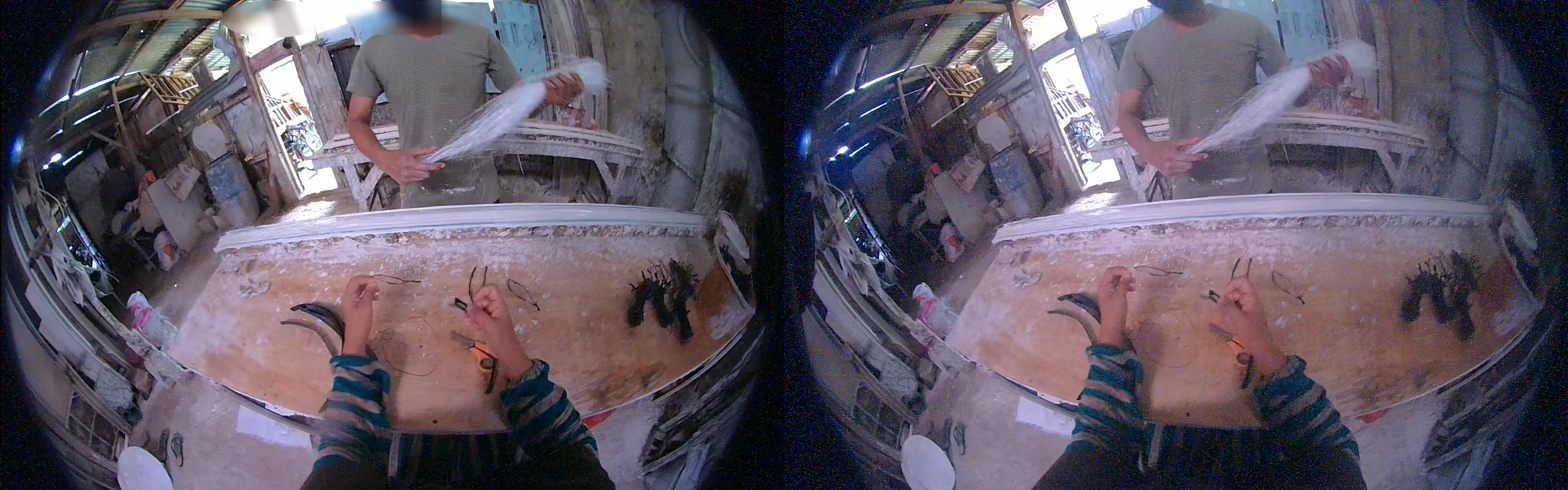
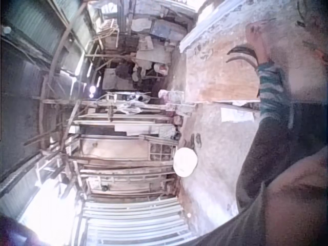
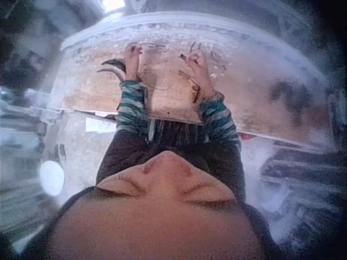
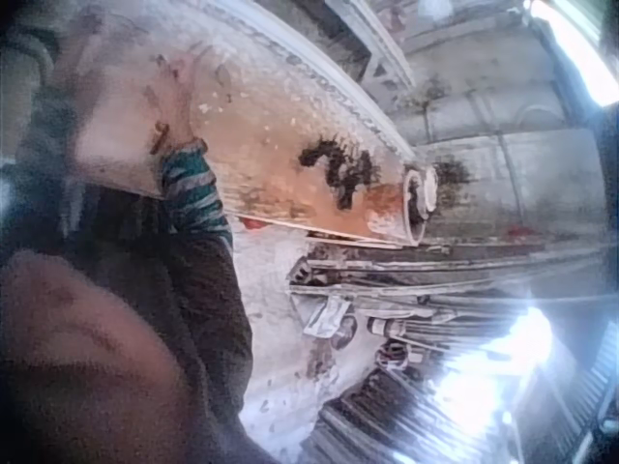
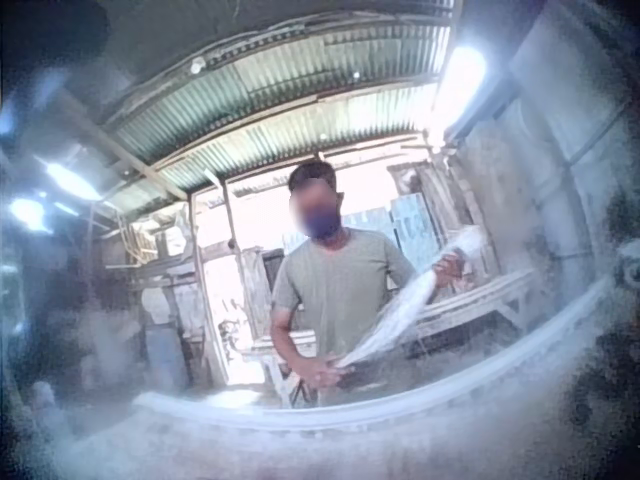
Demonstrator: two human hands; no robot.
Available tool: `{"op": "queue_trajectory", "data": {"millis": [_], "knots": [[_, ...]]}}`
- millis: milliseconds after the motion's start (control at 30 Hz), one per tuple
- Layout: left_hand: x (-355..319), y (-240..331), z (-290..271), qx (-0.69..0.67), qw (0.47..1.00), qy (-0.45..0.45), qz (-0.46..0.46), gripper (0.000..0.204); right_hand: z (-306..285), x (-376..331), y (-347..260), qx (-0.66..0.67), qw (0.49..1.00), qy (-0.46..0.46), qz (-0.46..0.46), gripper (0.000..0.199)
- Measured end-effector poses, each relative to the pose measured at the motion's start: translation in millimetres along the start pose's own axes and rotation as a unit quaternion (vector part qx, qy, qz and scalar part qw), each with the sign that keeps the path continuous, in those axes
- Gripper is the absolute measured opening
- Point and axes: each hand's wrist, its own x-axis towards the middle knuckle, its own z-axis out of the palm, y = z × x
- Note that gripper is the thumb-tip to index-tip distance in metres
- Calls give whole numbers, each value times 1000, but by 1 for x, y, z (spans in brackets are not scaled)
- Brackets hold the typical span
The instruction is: The person uses orange-handled scissors to cut short lengths from black flexible cords on a wooden workbench. A second person in the background handles a white net-like material. The camera wearer repeatedly cuts and places the cord pieces on the table.
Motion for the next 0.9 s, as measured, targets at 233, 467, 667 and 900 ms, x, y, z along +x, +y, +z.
{"op": "queue_trajectory", "data": {"millis": [233,467,667,900], "knots": [[-24,4,54,-127,971,-160,-123,29,-11,13,19,291,955,7,60,15],[-40,9,67,-94,934,-287,-189,23,-17,11,22,359,931,-12,66,23],[-44,-4,72,-126,942,-261,-170,13,-3,7,15,188,976,44,100,31],[-50,-2,73,-82,952,-242,-170,14,1,4,17,49,991,63,111,25]]}}
